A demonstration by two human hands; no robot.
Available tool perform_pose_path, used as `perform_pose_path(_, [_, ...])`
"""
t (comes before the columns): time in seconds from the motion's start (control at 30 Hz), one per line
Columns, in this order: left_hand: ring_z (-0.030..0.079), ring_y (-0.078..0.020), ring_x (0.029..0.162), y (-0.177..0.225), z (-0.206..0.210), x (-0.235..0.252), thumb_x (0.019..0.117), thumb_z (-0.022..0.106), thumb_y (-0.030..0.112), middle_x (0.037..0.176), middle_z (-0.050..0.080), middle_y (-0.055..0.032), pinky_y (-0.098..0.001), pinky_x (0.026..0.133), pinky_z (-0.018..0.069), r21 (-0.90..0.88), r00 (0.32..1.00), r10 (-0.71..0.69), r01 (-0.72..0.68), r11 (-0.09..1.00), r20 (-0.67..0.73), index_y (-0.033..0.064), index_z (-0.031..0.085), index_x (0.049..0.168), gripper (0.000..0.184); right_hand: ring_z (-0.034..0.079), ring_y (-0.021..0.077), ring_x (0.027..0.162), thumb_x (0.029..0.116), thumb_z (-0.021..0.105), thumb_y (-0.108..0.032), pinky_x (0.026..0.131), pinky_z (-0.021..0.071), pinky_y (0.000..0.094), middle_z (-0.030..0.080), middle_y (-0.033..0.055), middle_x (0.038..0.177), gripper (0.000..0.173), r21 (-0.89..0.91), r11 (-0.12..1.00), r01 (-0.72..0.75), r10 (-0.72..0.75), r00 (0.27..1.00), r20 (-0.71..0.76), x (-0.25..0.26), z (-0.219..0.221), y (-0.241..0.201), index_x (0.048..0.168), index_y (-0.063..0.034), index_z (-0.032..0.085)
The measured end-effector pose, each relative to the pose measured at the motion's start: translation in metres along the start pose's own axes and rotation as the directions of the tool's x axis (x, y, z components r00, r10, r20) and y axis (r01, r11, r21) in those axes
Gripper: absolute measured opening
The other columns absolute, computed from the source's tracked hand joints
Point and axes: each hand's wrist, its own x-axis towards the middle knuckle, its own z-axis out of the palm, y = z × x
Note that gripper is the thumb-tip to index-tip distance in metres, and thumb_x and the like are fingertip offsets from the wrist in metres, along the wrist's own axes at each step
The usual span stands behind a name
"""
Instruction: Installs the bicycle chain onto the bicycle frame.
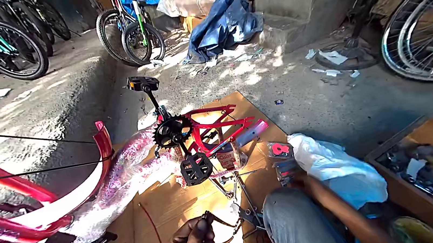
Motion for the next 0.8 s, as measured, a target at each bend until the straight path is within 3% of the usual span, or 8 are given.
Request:
perform_pose_path(0.03, [0.063,-0.0091,0.059,0.0,0.001,0.001,0.0995,0.066,0.021,0.078,0.071,-0.0083,-0.0233,0.055,0.0539,-0.004,1.0,-0.003,0.003,1.0,0.018,0.002,0.076,0.098,0.021,0.072,0.0235,0.089,0.1019,0.062,-0.026,0.084,0.0597,0.0458,0.074,0.011,0.097,0.026,0.167,0.984,0.054,-0.053,0.999,-0.011,0.007,-0.013,-0.033,0.108,-0.0035,0.074])
perform_pose_path(0.1, [0.063,-0.0094,0.06,-0.001,0.004,0.003,0.1003,0.066,0.022,0.081,0.071,-0.0099,-0.0231,0.055,0.0541,-0.004,0.997,-0.016,0.016,1.0,0.082,0.0008,0.075,0.101,0.024,0.072,0.0146,0.09,0.1003,0.066,-0.024,0.083,0.0631,0.0366,0.074,0.0023,0.101,0.019,0.345,0.914,0.215,-0.228,0.974,-0.002,0.005,-0.031,-0.105,0.11,-0.0091,0.074])
perform_pose_path(0.2, [0.065,-0.0095,0.064,-0.002,0.007,0.005,0.103,0.062,0.023,0.088,0.073,-0.0103,-0.0237,0.058,0.0565,0.008,0.976,-0.037,0.036,0.999,0.214,0.0004,0.074,0.108,0.026,0.07,0.0145,0.102,0.1016,0.063,-0.018,0.092,0.0603,0.0332,0.07,0.0071,0.117,0.025,0.387,0.792,0.473,-0.559,0.816,0.146,-0.007,-0.015,-0.182,0.123,-0.0063,0.07])
perform_pose_path(0.27, [0.066,-0.0093,0.067,-0.002,0.008,0.006,0.1042,0.059,0.025,0.091,0.073,-0.0098,-0.024,0.06,0.0565,0.023,0.958,-0.049,0.044,0.999,0.283,0.002,0.074,0.11,0.027,0.069,0.0152,0.101,0.103,0.061,-0.018,0.092,0.058,0.0308,0.069,0.0096,0.116,0.024,0.344,0.75,0.564,-0.651,0.722,0.234,-0.009,0.004,-0.204,0.122,-0.0067,0.07])
perform_pose_path(0.43, [0.065,-0.0088,0.068,-0.003,-0.002,-0.003,0.1033,0.061,0.024,0.092,0.073,-0.0119,-0.0232,0.061,0.055,0.029,0.945,-0.075,0.069,0.997,0.32,-0.0013,0.072,0.114,0.03,0.067,0.0132,0.093,0.1026,0.06,-0.019,0.085,0.0561,0.0294,0.07,0.0061,0.102,0.017,0.262,0.766,0.587,-0.642,0.704,0.303,-0.01,0.016,-0.211,0.105,-0.0087,0.073])
perform_pose_path(0.57, [0.061,-0.0063,0.064,-0.003,-0.01,-0.008,0.1035,0.06,0.024,0.09,0.073,-0.0114,-0.0213,0.058,0.0518,0.072,0.921,-0.125,0.105,0.992,0.368,-0.0018,0.073,0.112,0.03,0.065,0.0192,0.092,0.1047,0.053,-0.02,0.078,0.0559,0.0384,0.064,0.0062,0.104,0.016,0.126,0.724,0.678,-0.658,0.626,0.418,-0.017,0.014,-0.209,0.107,-0.0113,0.066])
perform_pose_path(0.8, [0.051,0.0004,0.053,-0.006,-0.009,-0.009,0.1021,0.06,0.02,0.086,0.073,-0.0075,-0.0166,0.047,0.0407,0.202,0.896,-0.16,0.081,0.976,0.414,0.0019,0.074,0.103,0.023,0.066,0.0178,0.09,0.1027,0.057,-0.02,0.073,0.0556,0.0384,0.066,0.0041,0.105,0.014,0.119,0.641,0.758,-0.731,0.556,0.396,-0.025,0.015,-0.194,0.103,-0.0133,0.07])
